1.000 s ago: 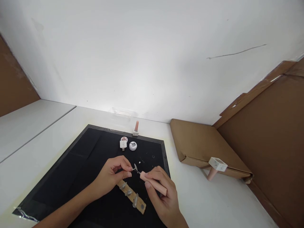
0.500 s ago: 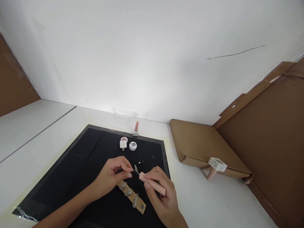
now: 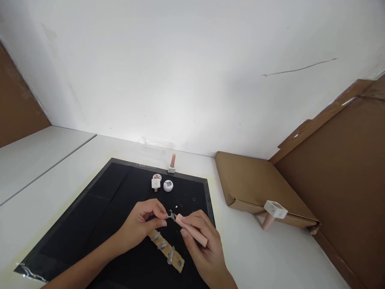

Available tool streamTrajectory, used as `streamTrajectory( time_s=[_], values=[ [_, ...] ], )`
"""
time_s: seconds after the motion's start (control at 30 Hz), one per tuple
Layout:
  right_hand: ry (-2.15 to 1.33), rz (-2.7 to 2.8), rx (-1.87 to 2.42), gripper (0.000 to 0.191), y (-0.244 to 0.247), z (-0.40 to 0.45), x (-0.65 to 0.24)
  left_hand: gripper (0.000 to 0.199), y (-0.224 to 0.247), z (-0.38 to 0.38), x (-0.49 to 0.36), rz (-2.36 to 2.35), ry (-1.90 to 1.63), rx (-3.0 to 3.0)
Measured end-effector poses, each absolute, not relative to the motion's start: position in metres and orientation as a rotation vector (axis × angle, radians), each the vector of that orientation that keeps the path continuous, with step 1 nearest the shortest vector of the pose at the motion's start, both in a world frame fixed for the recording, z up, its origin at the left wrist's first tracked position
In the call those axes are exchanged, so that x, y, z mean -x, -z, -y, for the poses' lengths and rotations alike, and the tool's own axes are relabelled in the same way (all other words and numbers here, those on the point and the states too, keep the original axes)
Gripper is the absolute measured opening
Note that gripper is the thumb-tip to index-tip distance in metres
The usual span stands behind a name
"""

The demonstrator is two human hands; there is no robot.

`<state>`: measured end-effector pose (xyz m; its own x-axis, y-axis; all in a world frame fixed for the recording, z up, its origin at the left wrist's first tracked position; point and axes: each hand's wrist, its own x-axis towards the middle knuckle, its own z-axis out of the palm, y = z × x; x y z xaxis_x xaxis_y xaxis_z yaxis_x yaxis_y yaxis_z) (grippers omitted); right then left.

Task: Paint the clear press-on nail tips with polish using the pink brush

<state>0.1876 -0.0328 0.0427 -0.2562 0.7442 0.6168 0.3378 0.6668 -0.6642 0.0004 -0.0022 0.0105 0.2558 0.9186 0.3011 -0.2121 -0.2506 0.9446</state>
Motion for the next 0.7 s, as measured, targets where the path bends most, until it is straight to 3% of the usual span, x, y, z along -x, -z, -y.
streamTrajectory(
  time_s=[0.7],
  values=[
    [-0.441, 1.845, 0.859, 0.019, -0.0461, 0.0332, -0.1876, 0.011, -0.0111, 0.0021, -0.0011, -0.743, -1.260, -1.387]
  ],
)
